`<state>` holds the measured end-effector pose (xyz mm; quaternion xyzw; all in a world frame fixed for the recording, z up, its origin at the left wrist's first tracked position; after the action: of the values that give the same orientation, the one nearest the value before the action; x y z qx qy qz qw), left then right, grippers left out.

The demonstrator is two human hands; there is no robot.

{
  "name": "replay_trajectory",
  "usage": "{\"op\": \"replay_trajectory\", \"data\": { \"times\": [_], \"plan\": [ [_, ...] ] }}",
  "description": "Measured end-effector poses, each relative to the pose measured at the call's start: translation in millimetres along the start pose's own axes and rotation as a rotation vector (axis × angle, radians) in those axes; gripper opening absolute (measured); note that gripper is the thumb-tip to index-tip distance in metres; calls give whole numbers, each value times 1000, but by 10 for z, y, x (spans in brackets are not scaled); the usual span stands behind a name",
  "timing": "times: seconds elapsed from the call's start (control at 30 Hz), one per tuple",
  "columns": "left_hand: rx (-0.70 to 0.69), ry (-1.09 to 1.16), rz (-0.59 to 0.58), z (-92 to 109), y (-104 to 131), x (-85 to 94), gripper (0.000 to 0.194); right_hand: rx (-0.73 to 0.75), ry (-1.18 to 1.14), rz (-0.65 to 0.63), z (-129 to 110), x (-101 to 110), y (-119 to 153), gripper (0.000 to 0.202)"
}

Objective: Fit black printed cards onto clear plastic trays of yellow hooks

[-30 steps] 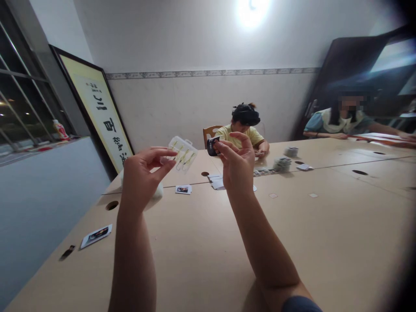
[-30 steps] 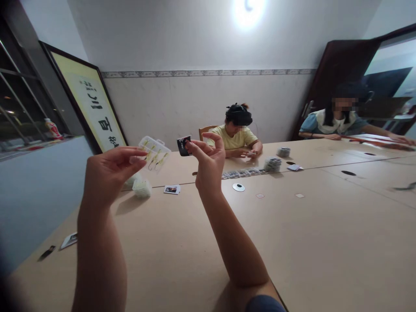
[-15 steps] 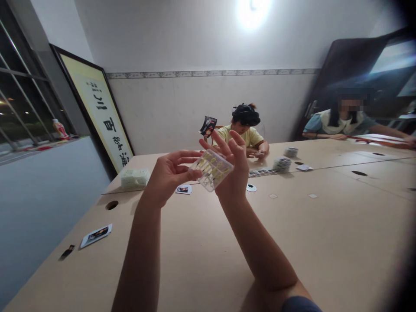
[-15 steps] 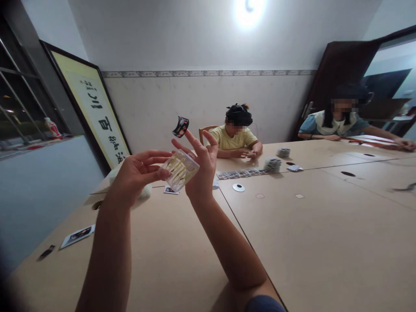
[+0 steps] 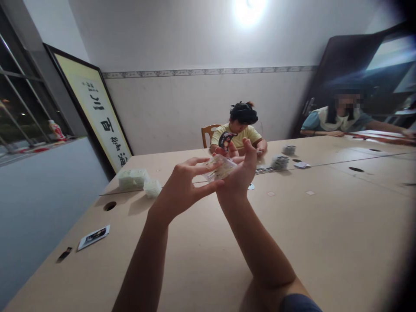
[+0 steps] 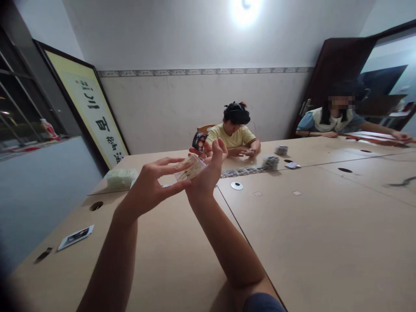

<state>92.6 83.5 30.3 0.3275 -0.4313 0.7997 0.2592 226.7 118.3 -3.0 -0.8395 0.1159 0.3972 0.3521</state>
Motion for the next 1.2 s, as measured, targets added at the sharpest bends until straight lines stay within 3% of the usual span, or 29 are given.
{"op": "replay_trajectory", "data": {
  "times": [0.1, 0.2, 0.3, 0.53, 0.73, 0.9, 1.07, 1.2],
  "plan": [
    [29, 111, -35, -34, -15, -30, 41, 0, -82, 84, -27, 17, 41, 35],
    [66, 184, -112, -36, -16, -88, 36, 147, -1, 101, -169, -15, 83, 31],
    [70, 154, -139, -1, -15, -118, 34, 267, 101, 136, -271, -15, 139, 31],
    [-14, 19, -124, 146, -16, -113, 33, 315, 182, 189, -308, 16, 191, 37],
    [102, -169, -134, 227, 1, -124, 27, 289, 240, 174, -276, -18, 195, 44],
    [192, -350, -162, 247, -15, -179, 23, 360, 294, 91, -336, -83, 231, 54],
    [203, -438, -198, 242, -48, -222, 17, 425, 273, 55, -385, -117, 268, 60],
    [147, -490, -161, 261, -48, -185, 11, 386, 311, 63, -359, -121, 283, 65]
  ]
}}
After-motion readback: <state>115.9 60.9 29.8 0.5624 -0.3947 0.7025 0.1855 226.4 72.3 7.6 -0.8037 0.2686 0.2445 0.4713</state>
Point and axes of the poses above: each hand's wrist, its own y-axis away from the middle knuckle, its own x-axis out of the back of the hand, z = x × y, the point moved 8 cm from there along -y, towards the middle knuckle, and after that the axes turned 14 degrees about -z, right-handed, at the moved point
